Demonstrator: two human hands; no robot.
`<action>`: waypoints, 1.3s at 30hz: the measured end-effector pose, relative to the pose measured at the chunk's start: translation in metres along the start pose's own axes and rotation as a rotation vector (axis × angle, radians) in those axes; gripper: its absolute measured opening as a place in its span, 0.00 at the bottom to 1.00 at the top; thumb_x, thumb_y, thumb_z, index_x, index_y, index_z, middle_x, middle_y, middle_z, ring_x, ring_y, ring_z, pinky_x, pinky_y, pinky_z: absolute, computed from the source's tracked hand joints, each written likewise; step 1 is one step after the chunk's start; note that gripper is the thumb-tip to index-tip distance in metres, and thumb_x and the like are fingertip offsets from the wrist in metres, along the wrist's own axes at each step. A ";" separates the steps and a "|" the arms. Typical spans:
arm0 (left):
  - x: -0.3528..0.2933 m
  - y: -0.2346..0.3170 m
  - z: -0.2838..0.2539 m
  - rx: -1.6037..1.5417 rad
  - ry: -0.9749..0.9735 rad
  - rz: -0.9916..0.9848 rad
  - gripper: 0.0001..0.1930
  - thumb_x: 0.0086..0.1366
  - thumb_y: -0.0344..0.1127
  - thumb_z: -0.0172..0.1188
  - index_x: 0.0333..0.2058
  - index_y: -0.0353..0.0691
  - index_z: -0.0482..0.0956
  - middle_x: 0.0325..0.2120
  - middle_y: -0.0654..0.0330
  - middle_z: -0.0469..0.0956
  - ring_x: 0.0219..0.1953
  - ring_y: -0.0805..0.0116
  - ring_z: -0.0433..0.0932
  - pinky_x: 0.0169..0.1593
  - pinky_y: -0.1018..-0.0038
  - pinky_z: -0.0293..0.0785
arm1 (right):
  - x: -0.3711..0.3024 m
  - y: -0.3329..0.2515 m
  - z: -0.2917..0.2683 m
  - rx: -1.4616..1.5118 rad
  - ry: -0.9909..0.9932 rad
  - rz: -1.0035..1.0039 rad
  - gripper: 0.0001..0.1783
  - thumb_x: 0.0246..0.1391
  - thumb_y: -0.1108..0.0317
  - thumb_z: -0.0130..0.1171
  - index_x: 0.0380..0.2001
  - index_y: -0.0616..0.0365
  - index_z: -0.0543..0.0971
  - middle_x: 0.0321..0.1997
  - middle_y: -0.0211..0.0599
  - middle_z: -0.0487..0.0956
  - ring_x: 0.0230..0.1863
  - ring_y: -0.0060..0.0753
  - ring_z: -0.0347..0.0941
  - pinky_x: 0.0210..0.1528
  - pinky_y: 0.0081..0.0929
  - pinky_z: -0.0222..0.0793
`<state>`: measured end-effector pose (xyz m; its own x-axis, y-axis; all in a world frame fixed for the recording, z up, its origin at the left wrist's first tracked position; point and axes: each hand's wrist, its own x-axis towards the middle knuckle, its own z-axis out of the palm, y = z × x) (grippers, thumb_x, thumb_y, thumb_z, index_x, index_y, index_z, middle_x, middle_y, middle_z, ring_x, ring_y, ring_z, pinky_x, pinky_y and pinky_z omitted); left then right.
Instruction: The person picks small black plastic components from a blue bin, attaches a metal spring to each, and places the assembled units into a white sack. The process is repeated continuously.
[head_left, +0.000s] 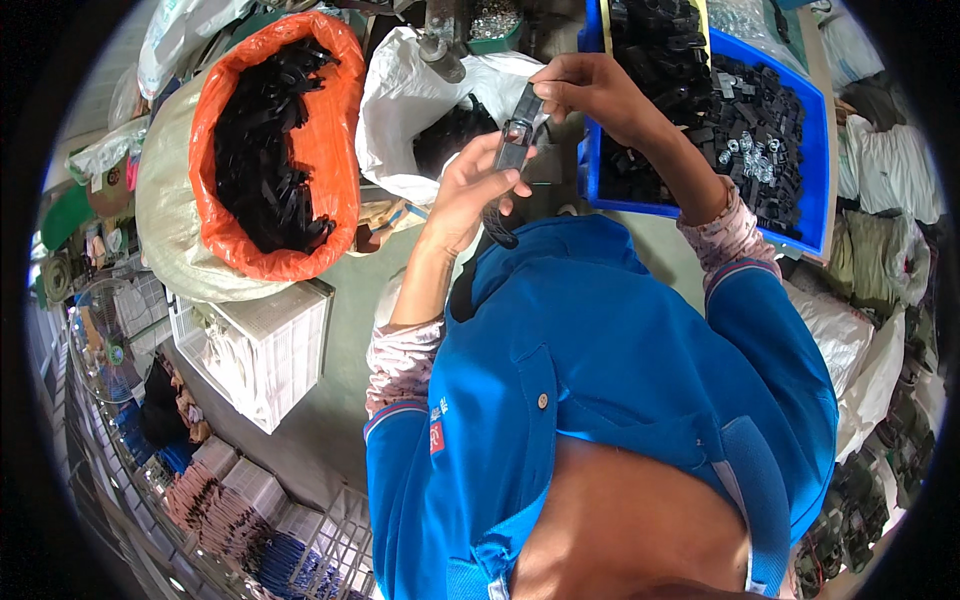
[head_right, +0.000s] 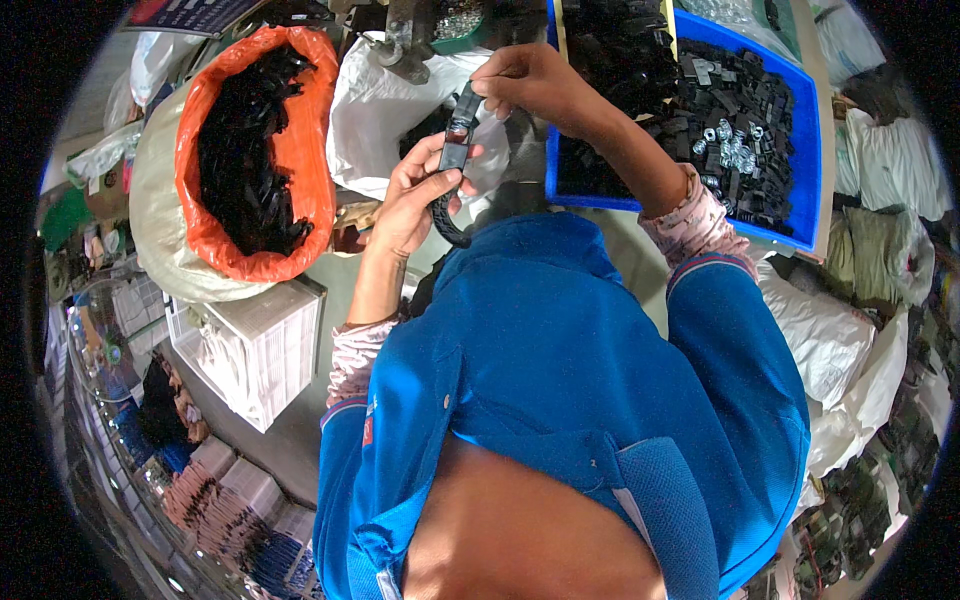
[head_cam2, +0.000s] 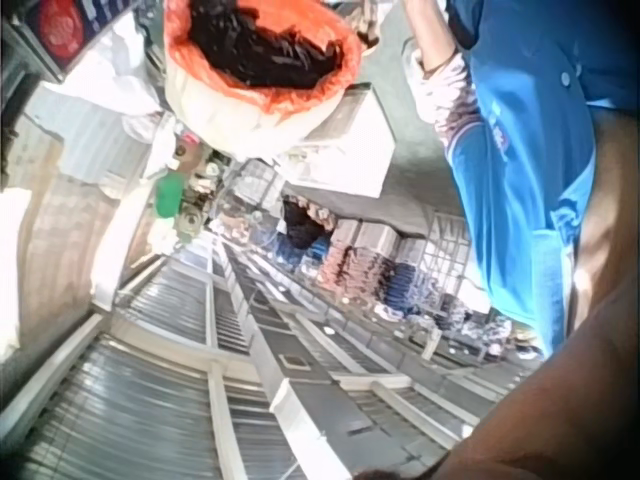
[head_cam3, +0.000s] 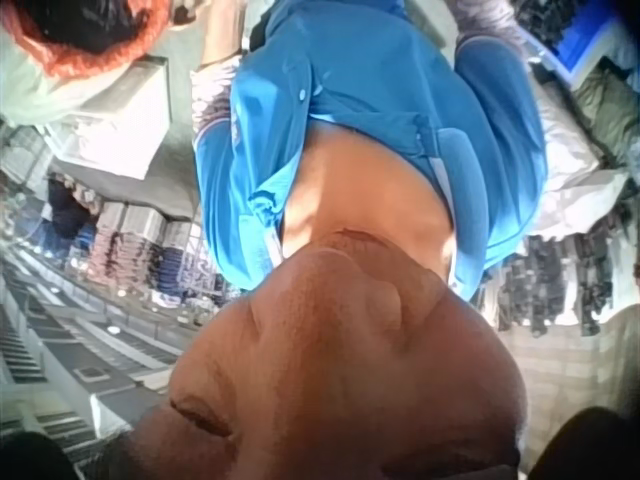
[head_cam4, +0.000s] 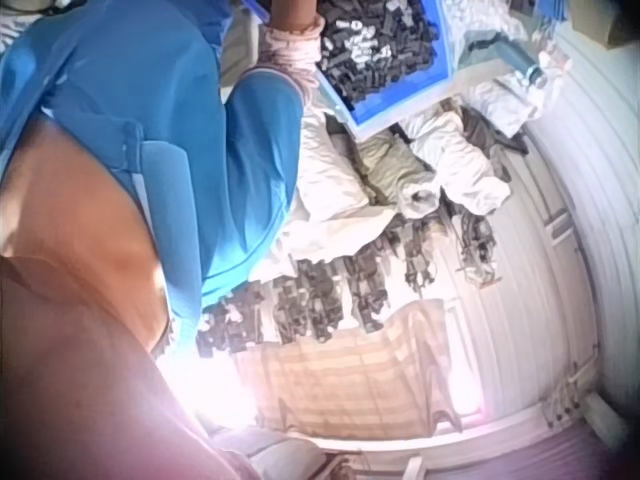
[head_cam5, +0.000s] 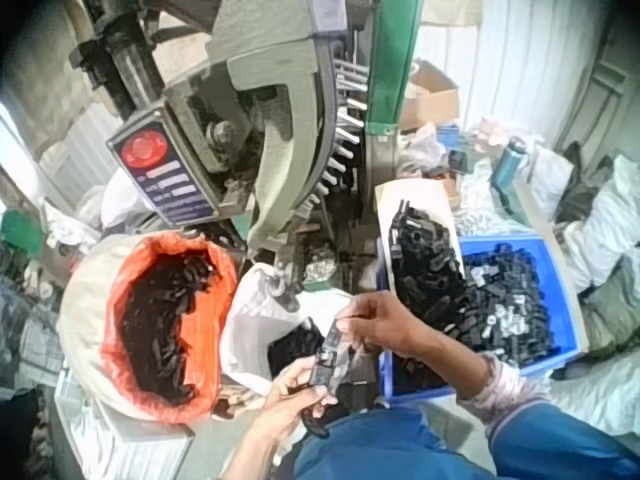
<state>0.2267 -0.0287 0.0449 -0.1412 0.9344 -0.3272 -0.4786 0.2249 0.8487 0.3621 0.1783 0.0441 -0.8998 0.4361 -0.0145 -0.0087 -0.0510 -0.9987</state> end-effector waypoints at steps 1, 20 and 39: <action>0.001 0.000 0.001 -0.005 -0.007 -0.001 0.23 0.64 0.26 0.56 0.58 0.39 0.67 0.49 0.53 0.78 0.34 0.73 0.79 0.28 0.82 0.70 | 0.000 0.000 -0.002 0.007 -0.009 0.014 0.15 0.57 0.63 0.63 0.38 0.66 0.80 0.27 0.33 0.78 0.28 0.21 0.74 0.33 0.21 0.71; 0.016 -0.012 0.008 -0.065 -0.024 -0.014 0.22 0.65 0.25 0.55 0.58 0.39 0.68 0.52 0.59 0.75 0.34 0.73 0.77 0.29 0.81 0.69 | 0.004 -0.001 -0.017 -0.085 -0.070 0.097 0.13 0.57 0.65 0.61 0.37 0.66 0.79 0.28 0.30 0.77 0.27 0.19 0.73 0.32 0.19 0.69; 0.012 -0.017 0.009 -0.126 0.049 0.009 0.22 0.64 0.27 0.57 0.56 0.35 0.68 0.51 0.58 0.75 0.33 0.72 0.76 0.29 0.79 0.69 | 0.012 0.012 -0.002 -0.077 -0.038 0.120 0.12 0.55 0.68 0.63 0.35 0.69 0.79 0.27 0.35 0.78 0.27 0.23 0.73 0.29 0.22 0.71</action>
<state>0.2408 -0.0187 0.0300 -0.1863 0.9209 -0.3423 -0.5815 0.1775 0.7939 0.3524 0.1844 0.0320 -0.9082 0.3964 -0.1340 0.1326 -0.0312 -0.9907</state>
